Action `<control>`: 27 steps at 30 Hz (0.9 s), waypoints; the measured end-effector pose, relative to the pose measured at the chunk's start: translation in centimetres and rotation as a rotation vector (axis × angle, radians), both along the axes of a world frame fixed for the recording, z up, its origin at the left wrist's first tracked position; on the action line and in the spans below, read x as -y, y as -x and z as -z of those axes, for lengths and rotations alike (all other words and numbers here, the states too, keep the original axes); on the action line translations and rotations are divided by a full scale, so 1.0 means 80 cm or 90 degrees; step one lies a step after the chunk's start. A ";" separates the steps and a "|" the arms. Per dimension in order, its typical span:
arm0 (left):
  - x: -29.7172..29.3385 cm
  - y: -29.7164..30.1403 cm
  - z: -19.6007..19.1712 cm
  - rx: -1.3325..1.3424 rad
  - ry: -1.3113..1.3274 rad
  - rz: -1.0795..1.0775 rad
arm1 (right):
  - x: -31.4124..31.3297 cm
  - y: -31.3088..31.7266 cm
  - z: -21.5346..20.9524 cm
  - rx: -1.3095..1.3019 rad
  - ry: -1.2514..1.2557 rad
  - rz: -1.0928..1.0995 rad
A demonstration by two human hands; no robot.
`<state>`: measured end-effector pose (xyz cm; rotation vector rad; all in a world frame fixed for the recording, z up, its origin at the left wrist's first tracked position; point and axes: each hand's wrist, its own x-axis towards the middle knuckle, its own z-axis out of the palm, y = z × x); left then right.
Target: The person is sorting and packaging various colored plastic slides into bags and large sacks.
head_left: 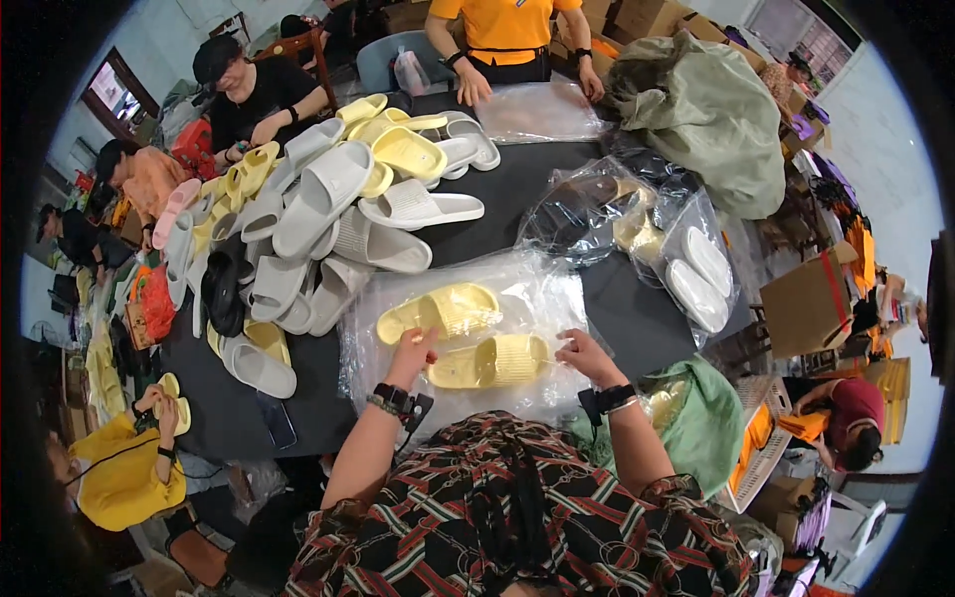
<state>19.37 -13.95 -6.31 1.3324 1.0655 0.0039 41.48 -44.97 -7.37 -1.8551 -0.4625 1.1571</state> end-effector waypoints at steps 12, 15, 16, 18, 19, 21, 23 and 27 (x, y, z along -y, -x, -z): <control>-0.023 -0.017 0.023 -0.076 -0.044 -0.084 | 0.005 0.026 -0.003 -0.055 -0.007 0.105; -0.039 -0.009 0.028 -0.047 -0.044 0.009 | -0.006 0.028 0.007 0.002 -0.017 0.068; -0.040 -0.005 0.032 -0.047 -0.047 0.005 | -0.010 0.029 0.007 0.034 -0.009 0.053; -0.037 0.006 0.039 -0.003 -0.216 -0.011 | -0.023 0.036 -0.004 0.045 -0.024 0.060; -0.043 0.015 0.040 -0.006 -0.218 -0.016 | -0.030 0.040 -0.009 0.056 -0.039 0.067; -0.049 0.023 0.023 0.126 -0.433 -0.028 | -0.035 0.047 -0.022 0.060 -0.066 0.083; -0.034 0.011 -0.033 0.196 -0.107 -0.203 | -0.024 0.048 -0.038 0.067 -0.084 0.124; -0.049 0.047 -0.137 0.222 -0.234 -0.184 | -0.046 0.052 -0.059 -0.055 -0.199 0.107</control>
